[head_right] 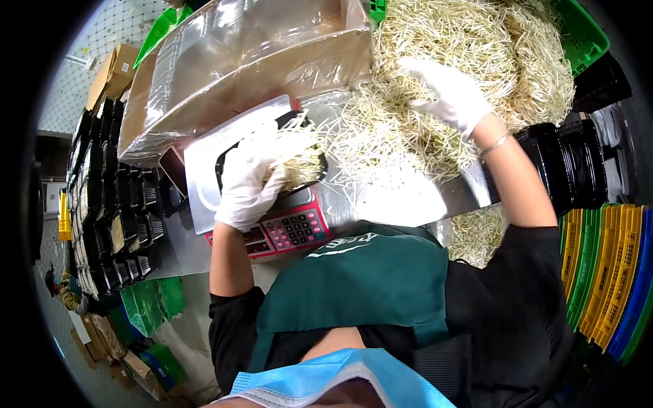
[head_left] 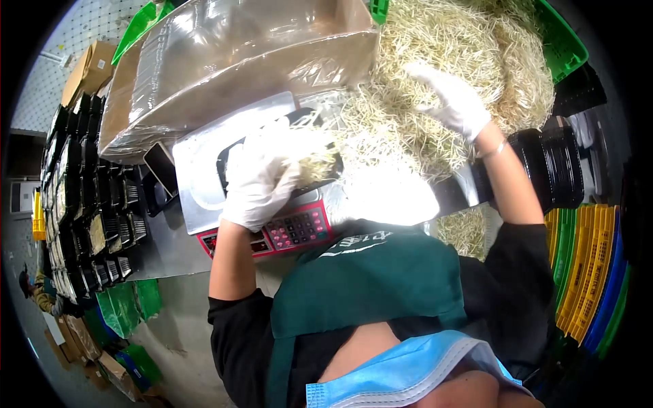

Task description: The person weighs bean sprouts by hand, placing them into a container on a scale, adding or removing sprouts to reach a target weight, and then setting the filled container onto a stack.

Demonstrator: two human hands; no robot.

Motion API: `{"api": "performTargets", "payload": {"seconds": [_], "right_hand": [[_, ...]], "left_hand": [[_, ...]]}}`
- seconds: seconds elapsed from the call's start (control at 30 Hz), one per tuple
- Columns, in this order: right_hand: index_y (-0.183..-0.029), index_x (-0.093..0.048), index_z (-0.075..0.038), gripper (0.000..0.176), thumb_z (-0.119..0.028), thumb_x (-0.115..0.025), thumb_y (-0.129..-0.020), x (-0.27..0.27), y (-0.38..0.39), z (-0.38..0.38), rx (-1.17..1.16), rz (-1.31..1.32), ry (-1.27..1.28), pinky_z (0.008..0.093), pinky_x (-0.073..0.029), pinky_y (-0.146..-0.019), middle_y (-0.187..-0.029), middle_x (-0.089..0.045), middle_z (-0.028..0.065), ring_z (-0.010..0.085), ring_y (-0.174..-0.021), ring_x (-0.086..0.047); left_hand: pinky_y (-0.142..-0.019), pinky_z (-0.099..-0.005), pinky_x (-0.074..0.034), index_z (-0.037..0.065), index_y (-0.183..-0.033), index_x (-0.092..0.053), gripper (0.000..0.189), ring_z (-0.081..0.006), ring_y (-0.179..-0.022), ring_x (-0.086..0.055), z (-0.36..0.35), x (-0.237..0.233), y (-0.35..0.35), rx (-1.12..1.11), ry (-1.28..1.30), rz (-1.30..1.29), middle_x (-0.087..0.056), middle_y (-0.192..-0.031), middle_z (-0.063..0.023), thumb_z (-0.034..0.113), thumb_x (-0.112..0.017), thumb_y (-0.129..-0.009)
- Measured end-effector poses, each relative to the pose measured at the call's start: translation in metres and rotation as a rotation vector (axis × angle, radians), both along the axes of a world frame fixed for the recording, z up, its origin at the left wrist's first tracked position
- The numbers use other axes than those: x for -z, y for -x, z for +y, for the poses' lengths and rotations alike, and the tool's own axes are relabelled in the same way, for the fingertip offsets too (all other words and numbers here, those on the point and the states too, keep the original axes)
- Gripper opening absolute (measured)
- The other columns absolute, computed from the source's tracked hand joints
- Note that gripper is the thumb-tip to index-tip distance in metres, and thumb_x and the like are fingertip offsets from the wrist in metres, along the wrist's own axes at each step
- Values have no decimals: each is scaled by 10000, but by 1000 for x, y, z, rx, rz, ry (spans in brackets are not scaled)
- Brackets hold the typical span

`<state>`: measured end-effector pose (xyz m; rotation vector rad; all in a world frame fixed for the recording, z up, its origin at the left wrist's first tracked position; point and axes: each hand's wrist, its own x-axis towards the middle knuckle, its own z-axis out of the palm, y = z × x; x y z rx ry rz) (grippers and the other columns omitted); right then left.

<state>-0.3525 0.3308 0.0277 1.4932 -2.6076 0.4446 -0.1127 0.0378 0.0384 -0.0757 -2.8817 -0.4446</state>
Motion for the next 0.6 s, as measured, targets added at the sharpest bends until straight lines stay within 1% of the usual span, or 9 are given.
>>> {"api": "performTargets", "payload": {"seconds": [0.07, 0.17, 0.27, 0.33, 0.43, 0.47, 0.53, 0.57, 0.6], "right_hand": [[-1454, -155, -180, 796, -135, -609, -802, 28, 47, 41, 541, 317, -586, 398, -384, -994, -1450, -290, 142, 275, -1274, -387], [-1463, 36, -96, 800, -97, -484, -854, 78, 67, 64, 701, 569, -1139, 442, -284, -1049, -1509, -77, 192, 341, -1368, -202], [-1462, 33, -103, 814, -184, -512, -863, 99, 108, 67, 710, 653, -994, 434, -228, -1081, -1489, -143, 172, 329, -1303, -292], [-1452, 81, -107, 898, -249, -563, -843, 40, 110, 48, 701, 387, -836, 411, -195, -1098, -1465, -207, 163, 314, -1272, -308], [-1437, 72, -46, 896, -341, -550, -864, 17, 138, 52, 604, 461, -959, 402, -96, -1134, -1475, -208, 155, 274, -1372, -176], [-1438, 43, -29, 854, -318, -533, -877, 15, 143, 53, 518, 441, -991, 403, -75, -1138, -1470, -226, 161, 267, -1379, -168], [-1434, -29, -6, 773, -214, -516, -872, 9, 131, 46, 424, 255, -1044, 379, -6, -1140, -1435, -306, 177, 265, -1373, -197], [-1434, -29, -6, 773, -214, -516, -872, 3, 133, 42, 417, 262, -1039, 379, -6, -1140, -1435, -306, 177, 265, -1373, -197], [-1420, -100, -28, 717, -189, -521, -863, -2, 136, 40, 446, 211, -997, 362, -180, -1022, -1298, -406, 171, 263, -1211, -332]], "left_hand": [[-998, -484, -275, 124, -1348, -403, 571, -353, -1197, -412, -3, 3, 5, -42, -6, 6, -467, -1295, -150, 283, -580, -829], [-1012, -441, -286, 65, -1356, -381, 612, -333, -1229, -406, -6, 0, 16, -99, 4, 7, -462, -1310, -171, 220, -614, -812], [-1021, -451, -291, 19, -1365, -348, 696, -406, -1203, -422, 5, -20, 11, -196, 51, 171, -436, -1345, -179, 205, -673, -779], [-1016, -459, -312, -53, -1338, -349, 678, -434, -1215, -408, 20, -36, -1, -156, 37, 354, -434, -1325, -237, 115, -662, -760], [-978, -385, -385, -121, -1202, -480, 494, -357, -1109, -547, 65, -41, -20, -50, -610, 371, -532, -1198, -282, -20, -509, -719], [-1016, -345, -319, -94, -1213, -492, 492, -288, -1151, -495, 78, -50, -20, 95, -972, 28, -532, -1212, -213, 44, -462, -742], [-950, -268, -361, -54, -1237, -486, 389, -156, -1048, -523, 92, -15, -15, 89, -1067, -351, -568, -1142, -112, 68, -438, -871], [-933, -232, -365, -32, -1307, -421, 409, -102, -1031, -527, 99, 9, -12, 15, -1256, -539, -556, -1205, -110, 71, -436, -911], [-869, -205, -409, -12, -1367, -340, 472, -84, -982, -555, 102, 23, -13, 11, -1520, -574, -540, -1247, -107, 94, -456, -922]]}}
